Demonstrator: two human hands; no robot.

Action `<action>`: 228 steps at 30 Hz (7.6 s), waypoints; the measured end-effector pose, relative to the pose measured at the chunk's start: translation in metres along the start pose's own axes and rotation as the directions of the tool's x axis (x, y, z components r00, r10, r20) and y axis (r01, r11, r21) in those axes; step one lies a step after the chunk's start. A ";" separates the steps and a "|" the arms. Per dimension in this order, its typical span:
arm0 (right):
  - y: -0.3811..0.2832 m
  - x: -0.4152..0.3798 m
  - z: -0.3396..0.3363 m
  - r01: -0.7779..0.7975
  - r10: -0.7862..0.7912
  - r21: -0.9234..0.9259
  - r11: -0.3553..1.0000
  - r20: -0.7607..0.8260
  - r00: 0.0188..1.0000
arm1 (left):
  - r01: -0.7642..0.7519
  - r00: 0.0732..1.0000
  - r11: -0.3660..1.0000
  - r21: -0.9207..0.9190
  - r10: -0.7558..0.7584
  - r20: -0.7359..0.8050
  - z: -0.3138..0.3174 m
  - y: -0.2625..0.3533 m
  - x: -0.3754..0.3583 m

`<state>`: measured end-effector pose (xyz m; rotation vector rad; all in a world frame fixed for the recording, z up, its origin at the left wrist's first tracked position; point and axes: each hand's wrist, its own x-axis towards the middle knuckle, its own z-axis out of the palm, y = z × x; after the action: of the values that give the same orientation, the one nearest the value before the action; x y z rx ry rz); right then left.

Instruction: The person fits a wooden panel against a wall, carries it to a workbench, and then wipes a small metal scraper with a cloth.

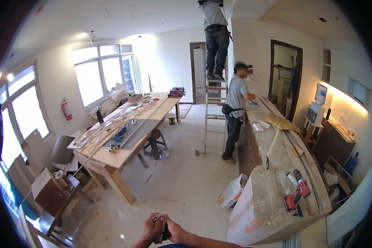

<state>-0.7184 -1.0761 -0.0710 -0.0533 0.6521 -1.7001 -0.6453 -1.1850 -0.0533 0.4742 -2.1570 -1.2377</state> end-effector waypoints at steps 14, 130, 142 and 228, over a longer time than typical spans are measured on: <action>0.011 0.005 0.008 0.114 -0.131 -0.304 0.946 -0.033 0.991 | 0.123 0.960 0.992 0.039 -0.109 -0.259 0.001 0.029 0.007; -0.033 0.011 0.039 0.355 -0.332 -0.169 0.920 0.147 0.932 | 0.103 0.927 0.634 -0.766 -0.341 -0.158 0.002 0.011 0.038; -0.037 0.022 0.044 0.324 -0.275 -0.242 0.915 0.215 0.937 | 0.219 0.844 0.410 -0.886 -0.535 -0.039 -0.017 0.006 0.054; -0.047 0.009 0.047 -0.184 0.108 0.068 0.981 0.599 0.794 | 0.179 0.875 0.437 -0.882 -0.480 -0.060 -0.055 0.004 0.052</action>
<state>-0.7444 -1.0988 -0.0142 -0.4243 0.0722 -1.4548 -0.6492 -1.2483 -0.0117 0.5973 -0.9411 -2.1067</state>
